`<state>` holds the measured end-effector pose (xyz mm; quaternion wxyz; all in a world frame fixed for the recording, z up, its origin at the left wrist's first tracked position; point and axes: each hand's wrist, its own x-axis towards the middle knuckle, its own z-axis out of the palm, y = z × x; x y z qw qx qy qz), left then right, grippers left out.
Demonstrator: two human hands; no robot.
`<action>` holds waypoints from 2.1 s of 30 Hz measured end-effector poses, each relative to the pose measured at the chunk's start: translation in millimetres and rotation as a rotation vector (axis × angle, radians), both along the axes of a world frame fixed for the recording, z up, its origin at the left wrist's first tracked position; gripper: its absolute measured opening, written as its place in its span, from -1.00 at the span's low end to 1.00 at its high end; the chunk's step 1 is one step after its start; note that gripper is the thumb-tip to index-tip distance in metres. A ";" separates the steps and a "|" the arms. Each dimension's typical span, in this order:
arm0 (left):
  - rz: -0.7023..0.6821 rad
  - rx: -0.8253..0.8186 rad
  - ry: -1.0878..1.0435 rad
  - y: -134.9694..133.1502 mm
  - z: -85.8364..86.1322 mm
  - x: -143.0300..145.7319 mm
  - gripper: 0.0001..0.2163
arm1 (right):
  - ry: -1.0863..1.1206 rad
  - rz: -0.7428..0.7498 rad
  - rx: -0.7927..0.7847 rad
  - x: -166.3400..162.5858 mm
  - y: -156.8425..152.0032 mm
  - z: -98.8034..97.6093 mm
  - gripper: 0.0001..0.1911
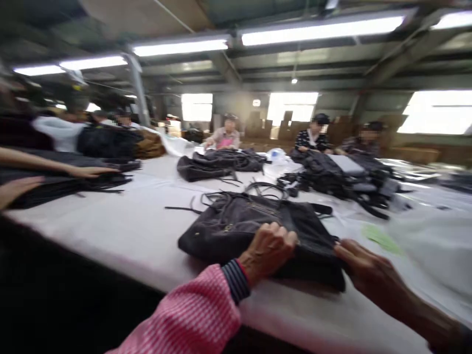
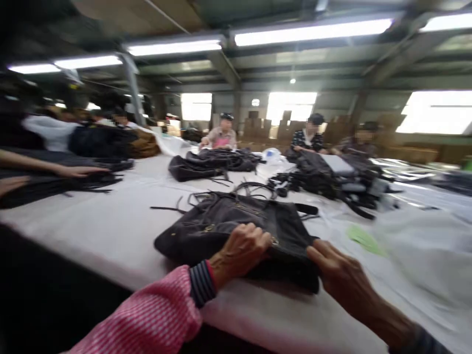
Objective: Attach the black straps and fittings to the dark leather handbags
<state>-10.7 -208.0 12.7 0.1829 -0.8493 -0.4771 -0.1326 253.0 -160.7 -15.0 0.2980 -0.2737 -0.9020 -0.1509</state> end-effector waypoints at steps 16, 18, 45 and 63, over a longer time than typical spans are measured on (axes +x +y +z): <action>-0.171 0.187 0.039 -4.2 -9.5 -27.6 -0.92 | -0.212 0.042 0.168 -4.0 4.9 -23.1 -0.81; -0.207 0.262 0.098 -4.7 -20.8 -24.7 -0.91 | -0.250 0.047 0.193 -2.6 4.7 -26.9 -0.79; -0.092 0.249 0.151 -19.6 -50.8 17.4 -0.85 | -0.337 0.076 0.002 2.5 21.5 -18.5 -0.65; -0.391 0.154 0.232 -7.6 -39.3 14.3 -0.60 | -0.278 0.093 0.092 1.8 13.5 -28.3 -0.76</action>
